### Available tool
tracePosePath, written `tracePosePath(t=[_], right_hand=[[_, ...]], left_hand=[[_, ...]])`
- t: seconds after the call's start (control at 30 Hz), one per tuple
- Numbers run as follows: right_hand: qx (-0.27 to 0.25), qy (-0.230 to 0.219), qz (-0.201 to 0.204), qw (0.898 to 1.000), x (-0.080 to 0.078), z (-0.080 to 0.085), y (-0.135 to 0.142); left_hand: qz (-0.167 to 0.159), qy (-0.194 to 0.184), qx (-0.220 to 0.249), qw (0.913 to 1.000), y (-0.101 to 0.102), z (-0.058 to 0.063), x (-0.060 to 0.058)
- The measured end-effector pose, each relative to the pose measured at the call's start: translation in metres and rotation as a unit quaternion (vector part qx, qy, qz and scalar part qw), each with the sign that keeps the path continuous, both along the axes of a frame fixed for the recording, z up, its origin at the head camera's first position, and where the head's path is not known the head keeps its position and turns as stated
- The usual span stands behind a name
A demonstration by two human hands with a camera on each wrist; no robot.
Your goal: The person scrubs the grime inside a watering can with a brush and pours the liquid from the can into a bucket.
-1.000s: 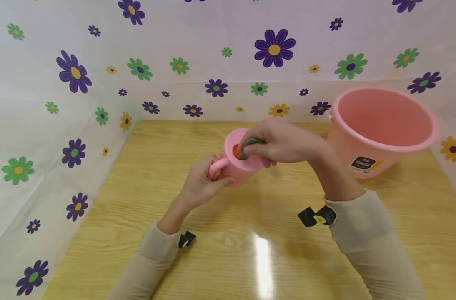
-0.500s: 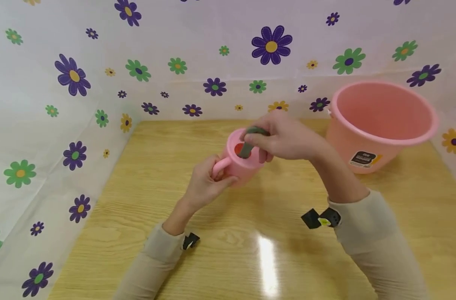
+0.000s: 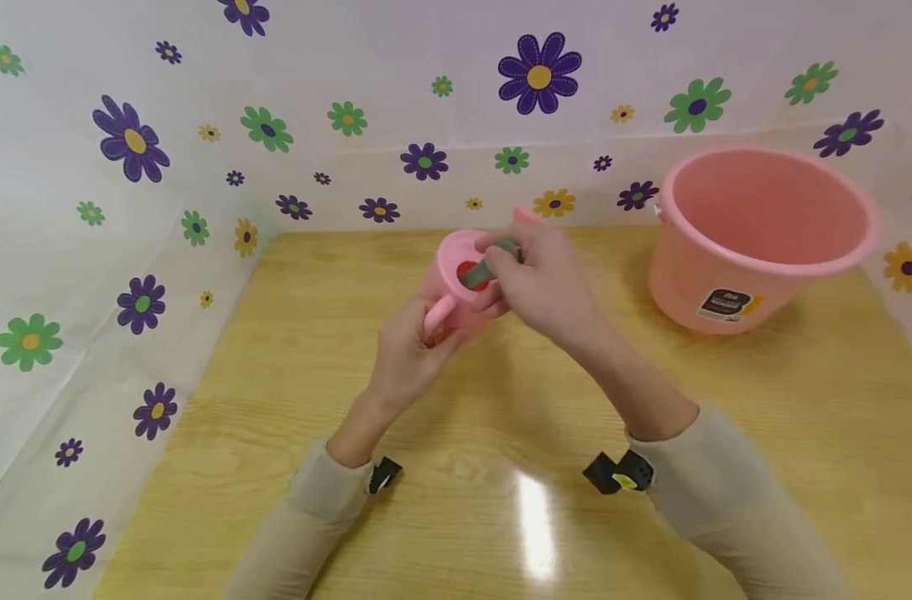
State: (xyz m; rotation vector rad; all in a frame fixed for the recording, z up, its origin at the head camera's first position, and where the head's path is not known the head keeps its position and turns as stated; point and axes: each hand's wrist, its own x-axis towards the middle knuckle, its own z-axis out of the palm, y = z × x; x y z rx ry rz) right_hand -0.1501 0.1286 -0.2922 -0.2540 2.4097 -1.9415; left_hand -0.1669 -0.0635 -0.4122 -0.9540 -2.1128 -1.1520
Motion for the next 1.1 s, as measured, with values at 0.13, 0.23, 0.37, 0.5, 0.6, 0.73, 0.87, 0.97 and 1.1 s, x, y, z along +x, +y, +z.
tracePosePath(t=[0.13, 0.23, 0.37, 0.5, 0.6, 0.73, 0.87, 0.97, 1.1], right_hand=[[-0.006, -0.006, 0.013, 1.0, -0.001, -0.002, -0.01], [-0.041, 0.003, -0.012, 0.999, 0.003, -0.002, -0.004], [-0.027, -0.014, -0.01, 0.999, 0.003, -0.005, 0.0], [-0.025, -0.073, 0.03, 0.997, -0.004, -0.007, 0.004], [-0.055, -0.091, 0.036, 0.994, -0.004, 0.0, 0.014], [-0.085, -0.098, 0.033, 0.991, -0.004, 0.002, 0.012], [-0.153, -0.138, 0.029, 0.978, -0.008, -0.008, 0.007], [-0.226, -0.158, 0.003, 0.961, -0.008, -0.01, 0.017], [-0.255, -0.17, -0.017, 0.952, -0.007, -0.012, 0.018]], left_hand=[[0.017, 0.002, 0.009, 0.9998, 0.0, -0.002, 0.001], [0.012, -0.007, 0.01, 0.9999, 0.004, -0.004, 0.001], [-0.005, -0.013, -0.004, 0.9999, 0.01, -0.004, 0.0], [0.002, 0.006, -0.013, 0.9999, 0.008, -0.004, 0.002], [0.009, 0.016, -0.024, 0.9995, 0.006, -0.003, 0.002], [0.017, 0.021, -0.039, 0.9989, 0.006, -0.004, 0.002], [0.024, 0.027, -0.04, 0.9985, 0.006, -0.007, 0.003], [0.015, 0.034, -0.045, 0.9983, 0.007, -0.008, 0.002], [0.008, 0.057, -0.061, 0.9965, 0.008, -0.009, 0.002]])
